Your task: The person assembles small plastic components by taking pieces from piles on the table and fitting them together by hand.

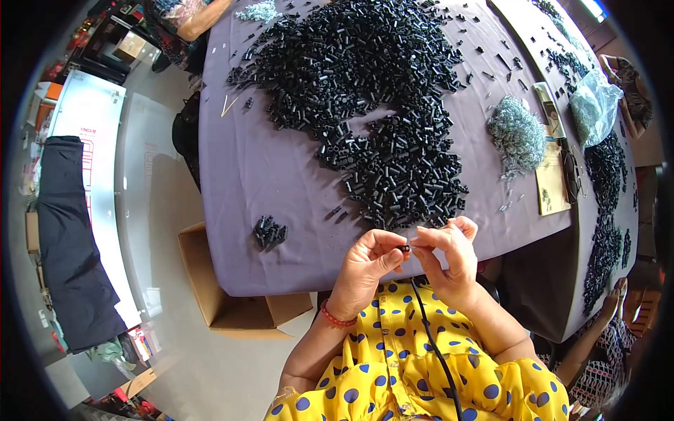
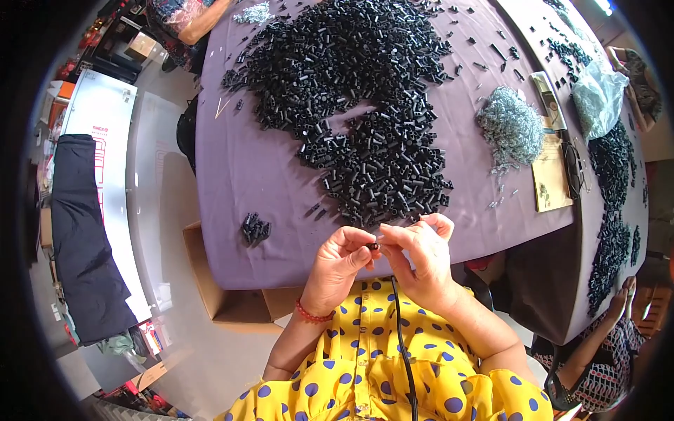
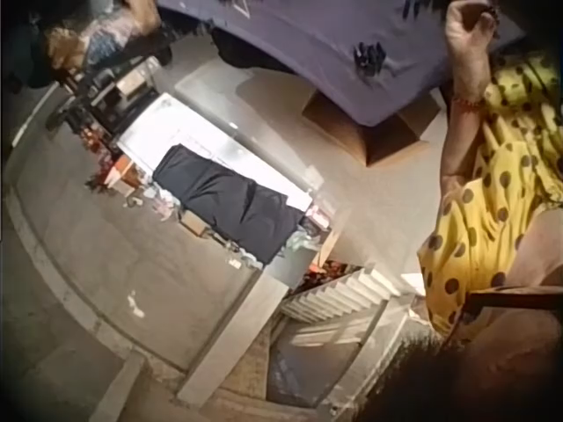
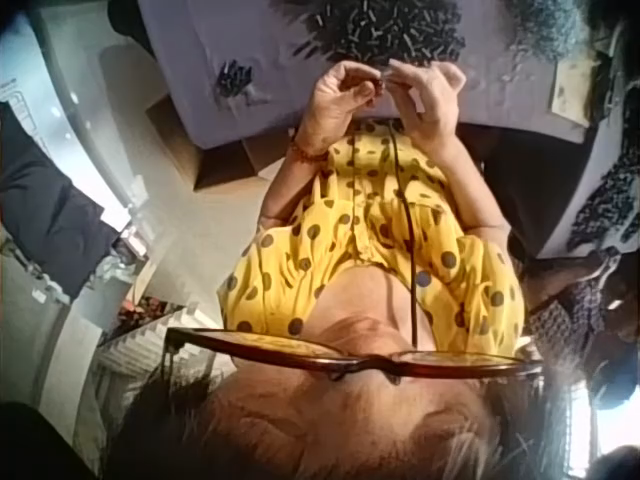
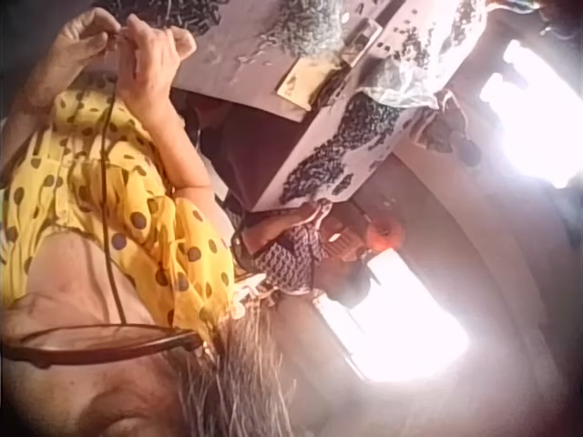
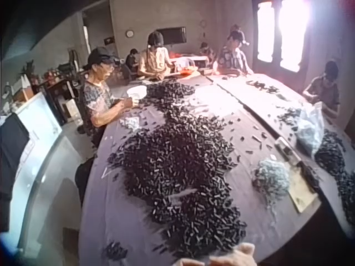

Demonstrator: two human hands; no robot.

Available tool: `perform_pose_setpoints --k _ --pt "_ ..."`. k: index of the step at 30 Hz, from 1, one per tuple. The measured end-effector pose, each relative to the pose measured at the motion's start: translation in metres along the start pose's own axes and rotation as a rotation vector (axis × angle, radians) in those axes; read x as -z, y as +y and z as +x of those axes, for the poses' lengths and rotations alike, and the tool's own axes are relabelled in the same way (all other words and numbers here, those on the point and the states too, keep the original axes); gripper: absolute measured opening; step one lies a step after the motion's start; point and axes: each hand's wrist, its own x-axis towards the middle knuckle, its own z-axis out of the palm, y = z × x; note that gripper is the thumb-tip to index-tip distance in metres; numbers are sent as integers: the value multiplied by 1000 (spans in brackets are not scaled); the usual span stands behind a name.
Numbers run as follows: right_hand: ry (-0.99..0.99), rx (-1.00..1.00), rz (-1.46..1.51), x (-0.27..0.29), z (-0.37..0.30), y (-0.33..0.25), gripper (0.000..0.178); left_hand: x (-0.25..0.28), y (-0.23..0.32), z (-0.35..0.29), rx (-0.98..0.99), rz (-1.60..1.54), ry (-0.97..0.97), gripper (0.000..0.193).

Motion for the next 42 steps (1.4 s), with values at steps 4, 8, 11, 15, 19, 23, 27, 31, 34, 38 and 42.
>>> perform_pose_setpoints --k 4,8,11,15,19,23,27,31,34,38,42 --pt "16 61 -76 -2 0 3 38 -1 -1 0 1 1 4 21" --pt "7 86 -88 -3 0 5 38 -2 -2 0 -7 62 14 21" --pt "26 29 -65 -3 -2 4 37 -2 -3 0 -13 65 19 21" --pt "51 40 -98 -2 -3 4 33 0 -6 0 1 91 42 20" --pt "-29 -8 -132 -3 -9 2 28 1 -11 -2 -3 72 22 18" --pt "-60 -24 -113 -5 -12 3 24 -5 -7 -6 68 71 48 16" --pt "-134 -34 -32 -8 -13 4 24 9 -11 -14 63 99 10 17" --pt "-162 -110 52 -18 -5 9 21 17 -6 -26 81 60 90 17" --pt "-80 -24 -111 -38 8 14 21 18 2 -36 60 56 156 24" --pt "-47 123 -223 -70 30 15 22 30 0 -46 65 63 166 26" --pt "-47 134 -359 -99 43 14 12 30 2 -52 62 60 195 23"
